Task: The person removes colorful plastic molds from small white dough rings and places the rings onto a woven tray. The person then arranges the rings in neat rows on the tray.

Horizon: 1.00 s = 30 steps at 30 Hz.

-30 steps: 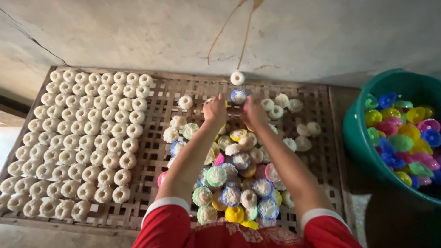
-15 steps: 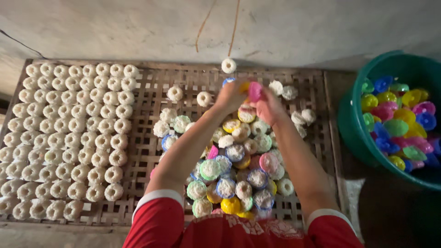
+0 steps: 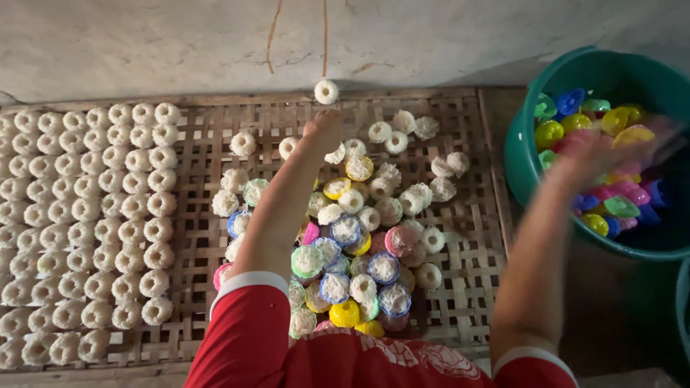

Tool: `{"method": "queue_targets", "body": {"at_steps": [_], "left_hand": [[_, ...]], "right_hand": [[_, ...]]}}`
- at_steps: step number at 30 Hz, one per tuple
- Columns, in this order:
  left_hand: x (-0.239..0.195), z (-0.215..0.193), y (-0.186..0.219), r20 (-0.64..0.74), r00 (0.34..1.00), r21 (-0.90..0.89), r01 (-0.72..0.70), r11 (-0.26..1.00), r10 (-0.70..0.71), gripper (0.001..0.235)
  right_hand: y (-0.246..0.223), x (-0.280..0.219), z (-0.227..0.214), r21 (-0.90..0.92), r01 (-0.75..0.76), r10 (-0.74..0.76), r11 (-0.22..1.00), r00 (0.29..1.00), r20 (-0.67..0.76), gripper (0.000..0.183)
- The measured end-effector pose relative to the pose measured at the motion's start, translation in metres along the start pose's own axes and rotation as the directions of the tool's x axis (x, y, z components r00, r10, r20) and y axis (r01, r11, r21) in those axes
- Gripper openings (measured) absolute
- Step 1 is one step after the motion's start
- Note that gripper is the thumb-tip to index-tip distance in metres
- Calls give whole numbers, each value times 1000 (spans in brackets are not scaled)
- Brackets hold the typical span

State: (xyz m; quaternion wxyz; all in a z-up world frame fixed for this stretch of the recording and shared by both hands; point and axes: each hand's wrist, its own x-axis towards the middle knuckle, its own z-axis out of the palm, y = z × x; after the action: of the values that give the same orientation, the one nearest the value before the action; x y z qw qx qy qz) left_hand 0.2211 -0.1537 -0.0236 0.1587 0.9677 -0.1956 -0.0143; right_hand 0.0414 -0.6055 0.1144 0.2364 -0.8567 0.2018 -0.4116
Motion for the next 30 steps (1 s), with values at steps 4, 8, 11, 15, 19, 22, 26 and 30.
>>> {"method": "queue_targets", "body": {"at_steps": [4,8,11,15,19,22,26,30], "left_hand": [[-20,-5,-7,-9,1000,-7,16,1000,-16,51],[-27,-24,-21,-183,975,-250,82,965,-130,68],[-38,-28,-42,-156,961,-469,132,873,-229,62],[-62,-25,-59,-60,946,-354,279,893,-319,50],[-88,-27,-54,-78,987,-455,88,886,-138,39],[-98,-45,-28,-131,986,-424,38,905,-103,33],[-95,-76,59,-171,976,-592,5,806,-132,42],[-93,-90,148,-452,862,-528,-464,711,227,56]], "right_hand": [[-105,-123,88,293,484,-555,825,594,582,39],[-178,-163,127,484,600,-727,637,260,635,56],[-197,-164,134,440,712,-731,547,149,666,54],[-193,-163,146,272,503,-455,821,287,843,48],[-161,-156,160,145,308,-266,940,403,876,51],[-146,-148,164,550,417,-683,724,550,481,36],[-148,-142,137,299,-933,-297,200,233,926,48],[-143,-128,83,160,-897,-422,-411,343,839,54]]}}
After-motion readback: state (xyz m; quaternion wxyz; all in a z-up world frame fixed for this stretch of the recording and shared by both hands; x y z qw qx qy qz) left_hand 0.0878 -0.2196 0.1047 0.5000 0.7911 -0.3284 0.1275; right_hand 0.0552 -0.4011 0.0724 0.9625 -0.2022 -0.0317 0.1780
